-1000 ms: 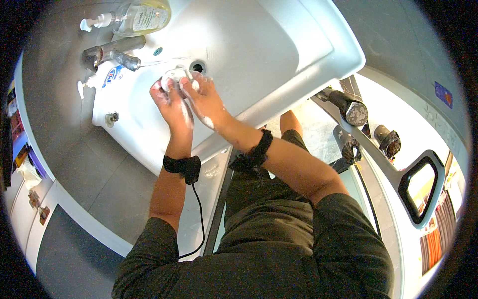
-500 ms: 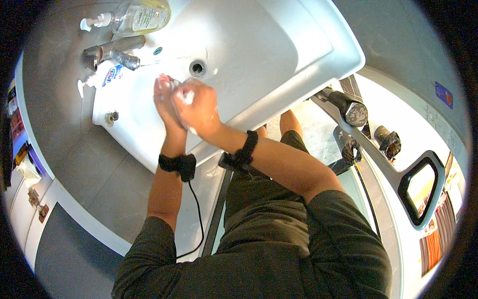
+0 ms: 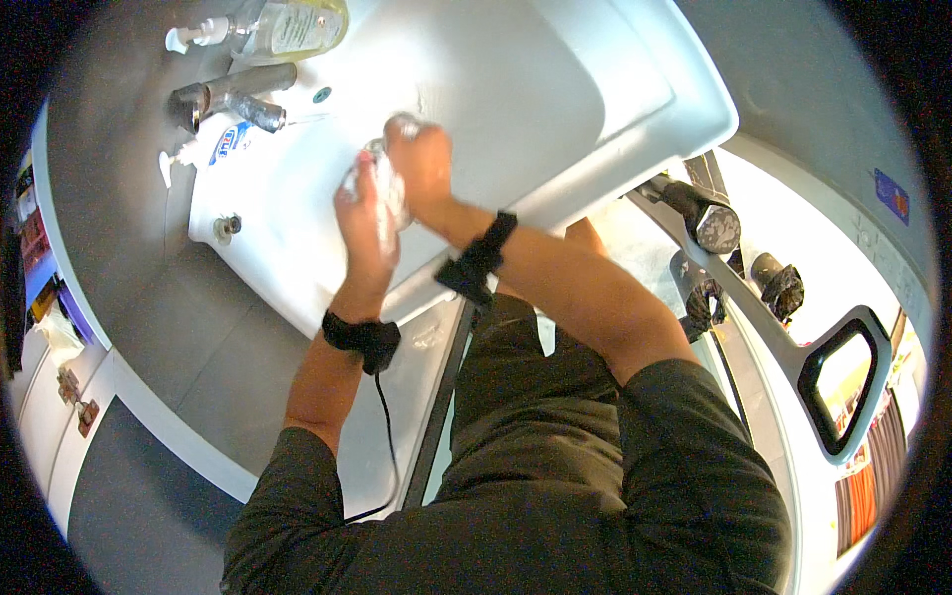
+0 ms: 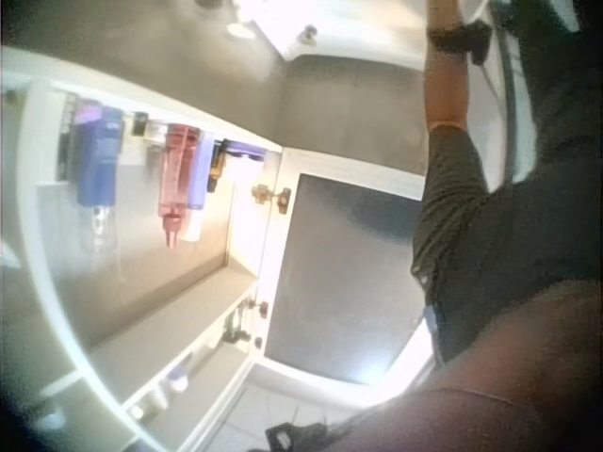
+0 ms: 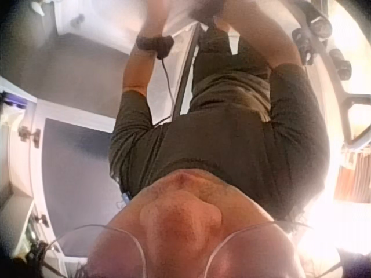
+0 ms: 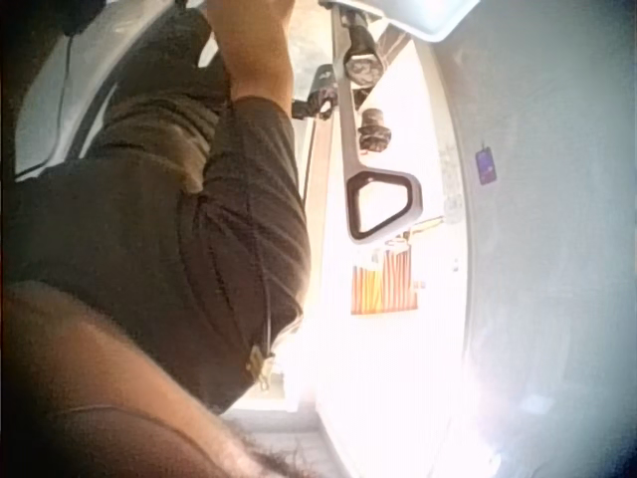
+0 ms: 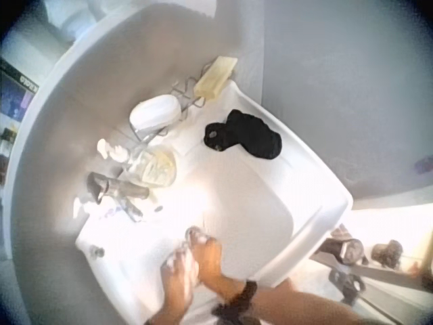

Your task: Washing a small white cloth by hand in a bathroom sink using soap and a brush.

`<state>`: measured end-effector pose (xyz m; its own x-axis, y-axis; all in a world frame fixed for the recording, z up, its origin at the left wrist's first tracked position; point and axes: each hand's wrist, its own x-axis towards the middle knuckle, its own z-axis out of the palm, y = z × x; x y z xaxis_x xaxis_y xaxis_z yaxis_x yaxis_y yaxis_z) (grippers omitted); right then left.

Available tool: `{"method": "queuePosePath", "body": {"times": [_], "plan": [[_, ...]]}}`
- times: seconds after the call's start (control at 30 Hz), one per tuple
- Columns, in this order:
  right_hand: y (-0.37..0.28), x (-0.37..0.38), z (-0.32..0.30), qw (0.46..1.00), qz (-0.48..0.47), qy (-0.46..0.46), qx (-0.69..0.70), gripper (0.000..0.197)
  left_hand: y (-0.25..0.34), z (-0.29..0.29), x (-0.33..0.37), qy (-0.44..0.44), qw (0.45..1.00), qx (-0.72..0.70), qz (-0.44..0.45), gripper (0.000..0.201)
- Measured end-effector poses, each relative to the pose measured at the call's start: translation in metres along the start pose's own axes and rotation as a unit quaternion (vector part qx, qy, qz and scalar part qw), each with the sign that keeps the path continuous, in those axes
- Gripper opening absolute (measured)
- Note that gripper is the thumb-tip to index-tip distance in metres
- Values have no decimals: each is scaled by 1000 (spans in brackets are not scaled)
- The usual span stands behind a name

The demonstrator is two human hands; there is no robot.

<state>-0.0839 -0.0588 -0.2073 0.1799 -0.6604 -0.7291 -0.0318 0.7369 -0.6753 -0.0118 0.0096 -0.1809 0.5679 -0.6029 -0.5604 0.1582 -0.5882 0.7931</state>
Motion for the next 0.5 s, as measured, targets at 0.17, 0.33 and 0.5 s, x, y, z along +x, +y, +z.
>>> {"method": "queuePosePath", "body": {"times": [0.17, 0.33, 0.5], "plan": [[-2, -14, 14, 986, -135, 46, -81, 32, -8, 5, 4, 48, 971, -229, -43, 41], [29, -16, 11, 987, -112, 87, -82, 32, 17, -5, 23, -56, 998, -23, -20, 34], [20, 33, -12, 974, -174, -140, 42, 33, -24, -7, 11, -51, 994, -100, -11, 24]]}}
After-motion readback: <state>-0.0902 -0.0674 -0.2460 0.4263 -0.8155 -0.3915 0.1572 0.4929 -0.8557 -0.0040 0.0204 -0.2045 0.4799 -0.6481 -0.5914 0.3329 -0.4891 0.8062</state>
